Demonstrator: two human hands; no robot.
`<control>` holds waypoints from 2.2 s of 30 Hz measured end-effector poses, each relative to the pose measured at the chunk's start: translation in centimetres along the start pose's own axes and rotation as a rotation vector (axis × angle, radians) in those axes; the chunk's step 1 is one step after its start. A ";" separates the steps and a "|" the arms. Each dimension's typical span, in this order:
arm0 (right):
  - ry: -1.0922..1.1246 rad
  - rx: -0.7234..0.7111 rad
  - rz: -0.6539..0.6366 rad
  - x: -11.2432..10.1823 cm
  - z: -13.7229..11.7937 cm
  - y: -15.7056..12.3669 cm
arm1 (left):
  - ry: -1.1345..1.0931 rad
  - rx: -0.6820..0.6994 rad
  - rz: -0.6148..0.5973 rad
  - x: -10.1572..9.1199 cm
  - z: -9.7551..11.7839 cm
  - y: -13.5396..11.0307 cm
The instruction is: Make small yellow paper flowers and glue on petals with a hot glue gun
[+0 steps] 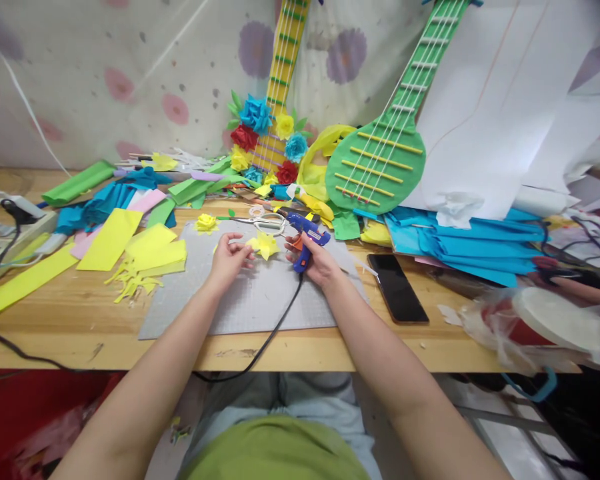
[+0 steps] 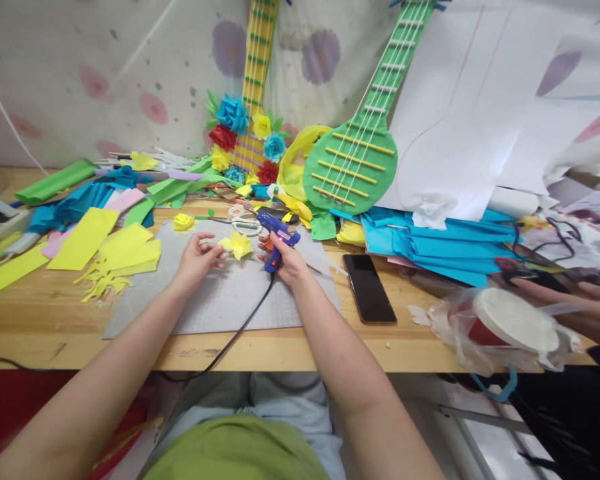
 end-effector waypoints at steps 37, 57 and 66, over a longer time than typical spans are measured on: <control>-0.034 -0.008 0.039 -0.2 0.1 0.1 | 0.614 -0.002 0.199 -1.8 0.8 2.8; -0.049 -0.027 0.017 -0.3 0.1 0.5 | 0.576 0.076 -0.023 2.6 0.4 3.0; -0.055 -0.023 0.024 -0.4 0.1 0.4 | 0.510 0.059 -0.031 2.7 0.9 2.5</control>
Point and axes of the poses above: each hand's wrist, its own y-axis towards the middle knuckle, its own x-axis out of the palm, z = x × y, the point moved 5 cm from there along y, towards the middle knuckle, and after that the axes turned 12 degrees about z, right-handed, at the moved point
